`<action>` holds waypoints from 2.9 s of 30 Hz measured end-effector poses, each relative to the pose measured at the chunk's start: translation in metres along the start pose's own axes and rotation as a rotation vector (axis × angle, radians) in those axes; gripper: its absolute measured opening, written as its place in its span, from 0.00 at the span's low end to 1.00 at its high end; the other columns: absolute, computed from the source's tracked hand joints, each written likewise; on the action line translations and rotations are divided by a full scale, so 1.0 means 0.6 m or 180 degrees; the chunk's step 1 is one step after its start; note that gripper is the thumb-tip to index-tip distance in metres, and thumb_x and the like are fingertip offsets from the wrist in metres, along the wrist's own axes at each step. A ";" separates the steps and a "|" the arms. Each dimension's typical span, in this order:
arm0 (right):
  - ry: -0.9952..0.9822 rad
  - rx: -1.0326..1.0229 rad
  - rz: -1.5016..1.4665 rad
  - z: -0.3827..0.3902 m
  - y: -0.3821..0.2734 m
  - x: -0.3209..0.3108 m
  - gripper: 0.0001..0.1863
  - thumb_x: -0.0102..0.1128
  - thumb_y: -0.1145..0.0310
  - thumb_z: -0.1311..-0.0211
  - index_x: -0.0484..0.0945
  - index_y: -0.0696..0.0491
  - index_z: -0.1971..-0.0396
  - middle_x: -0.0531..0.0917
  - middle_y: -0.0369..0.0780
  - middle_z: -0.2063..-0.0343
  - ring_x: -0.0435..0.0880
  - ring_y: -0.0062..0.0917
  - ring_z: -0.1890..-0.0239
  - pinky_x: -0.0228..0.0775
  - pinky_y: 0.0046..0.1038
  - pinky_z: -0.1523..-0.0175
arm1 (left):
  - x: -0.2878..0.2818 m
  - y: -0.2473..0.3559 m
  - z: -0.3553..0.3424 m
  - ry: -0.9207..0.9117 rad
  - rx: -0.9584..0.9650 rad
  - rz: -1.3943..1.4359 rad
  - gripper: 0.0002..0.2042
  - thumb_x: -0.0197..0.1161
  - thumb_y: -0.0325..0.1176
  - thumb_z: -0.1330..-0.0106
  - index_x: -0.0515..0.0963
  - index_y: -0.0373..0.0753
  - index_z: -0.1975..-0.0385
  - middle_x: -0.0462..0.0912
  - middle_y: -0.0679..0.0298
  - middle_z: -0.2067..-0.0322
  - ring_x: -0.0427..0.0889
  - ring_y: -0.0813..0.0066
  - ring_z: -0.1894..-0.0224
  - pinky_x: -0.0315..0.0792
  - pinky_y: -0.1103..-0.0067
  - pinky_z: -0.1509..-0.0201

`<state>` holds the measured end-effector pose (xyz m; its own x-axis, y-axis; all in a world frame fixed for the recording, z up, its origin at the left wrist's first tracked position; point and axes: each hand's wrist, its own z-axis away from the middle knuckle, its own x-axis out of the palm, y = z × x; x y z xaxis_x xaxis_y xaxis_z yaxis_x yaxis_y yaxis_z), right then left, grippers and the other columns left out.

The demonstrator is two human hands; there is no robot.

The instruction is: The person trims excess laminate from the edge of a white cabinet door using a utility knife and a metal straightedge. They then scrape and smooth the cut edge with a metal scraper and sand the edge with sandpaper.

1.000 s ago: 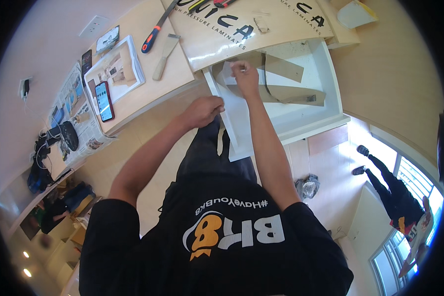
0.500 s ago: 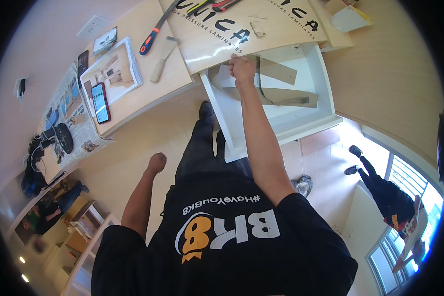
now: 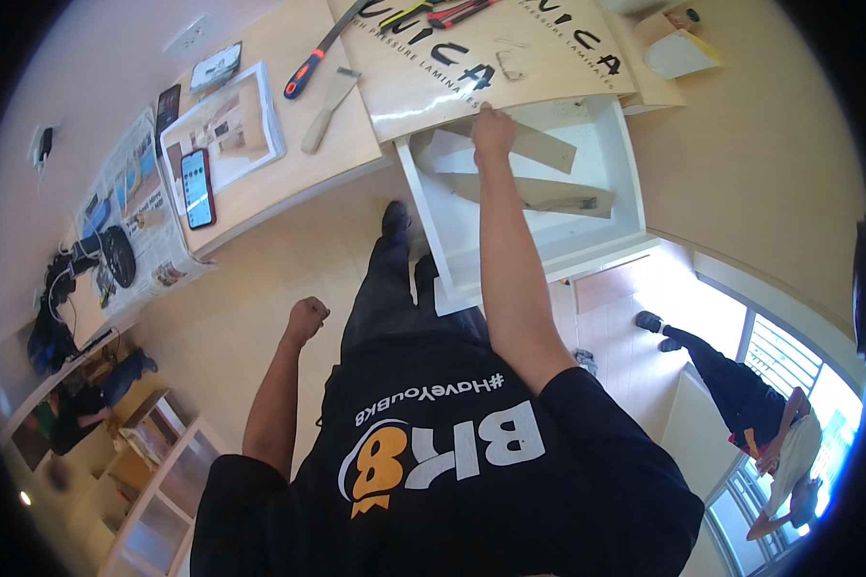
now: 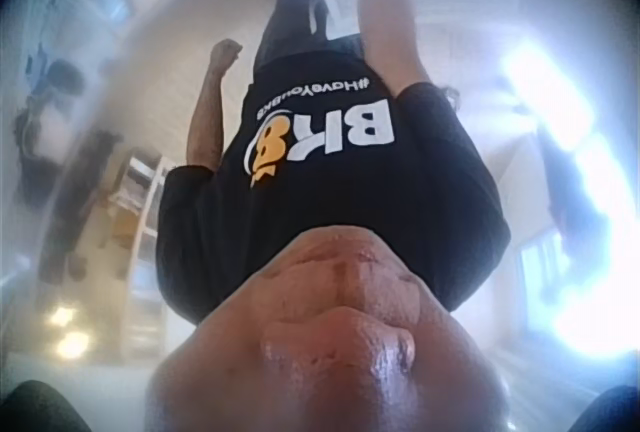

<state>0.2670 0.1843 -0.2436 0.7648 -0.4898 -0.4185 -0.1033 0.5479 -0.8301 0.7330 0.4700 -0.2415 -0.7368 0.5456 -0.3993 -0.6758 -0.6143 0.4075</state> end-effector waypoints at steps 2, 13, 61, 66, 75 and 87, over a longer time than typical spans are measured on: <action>0.0048 -0.0614 -0.0044 0.003 0.006 -0.004 0.21 0.52 0.57 0.27 0.83 0.62 0.66 0.85 0.56 0.61 0.83 0.55 0.57 0.72 0.47 0.49 | 0.003 0.011 -0.005 0.0117 0.0192 -0.0026 0.09 0.68 0.33 0.37 0.80 0.33 0.72 0.83 0.60 0.77 0.83 0.70 0.77 0.76 0.72 0.70; -0.0658 -0.1802 -0.0074 0.132 0.005 -0.023 0.19 0.55 0.54 0.29 0.83 0.57 0.67 0.86 0.52 0.66 0.85 0.52 0.59 0.76 0.46 0.53 | -0.035 -0.011 0.007 0.0088 0.0032 -0.0568 0.08 0.70 0.33 0.41 0.81 0.35 0.75 0.84 0.60 0.80 0.84 0.68 0.77 0.78 0.70 0.67; 0.2306 0.0248 0.0331 0.089 -0.087 0.099 0.15 0.52 0.59 0.25 0.75 0.58 0.59 0.84 0.58 0.63 0.83 0.55 0.57 0.72 0.52 0.52 | -0.190 0.344 -0.182 -0.1654 0.3132 -0.1949 0.10 0.67 0.36 0.37 0.79 0.35 0.71 0.82 0.48 0.71 0.82 0.47 0.65 0.74 0.59 0.59; 0.1023 0.0375 0.0470 0.119 -0.048 0.084 0.14 0.56 0.63 0.29 0.78 0.60 0.57 0.85 0.57 0.60 0.82 0.54 0.51 0.74 0.49 0.48 | -0.186 0.353 -0.185 -0.1779 0.3147 -0.2110 0.11 0.67 0.37 0.36 0.79 0.34 0.70 0.83 0.47 0.70 0.82 0.46 0.64 0.74 0.59 0.59; 0.0692 -0.0261 -0.0527 0.147 -0.067 0.088 0.43 0.83 0.59 0.49 0.68 0.63 0.40 0.86 0.45 0.62 0.87 0.33 0.57 0.80 0.33 0.53 | -0.185 0.388 -0.167 -0.1915 0.2961 -0.2234 0.11 0.69 0.35 0.37 0.78 0.34 0.71 0.82 0.49 0.70 0.82 0.48 0.62 0.74 0.59 0.57; 0.2220 -0.1491 0.1903 0.006 -0.016 -0.062 0.36 0.55 0.54 0.28 0.62 0.62 0.29 0.66 0.55 0.29 0.63 0.51 0.27 0.55 0.49 0.26 | -0.190 0.382 -0.153 -0.1980 0.2802 -0.2176 0.10 0.68 0.36 0.35 0.80 0.35 0.68 0.83 0.48 0.70 0.83 0.48 0.64 0.74 0.60 0.59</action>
<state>0.2422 0.1996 -0.2185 -0.0167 -0.5903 -0.8070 -0.6972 0.5854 -0.4137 0.6642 0.2145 -0.1782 0.0402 0.9203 -0.3892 -0.5312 0.3496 0.7718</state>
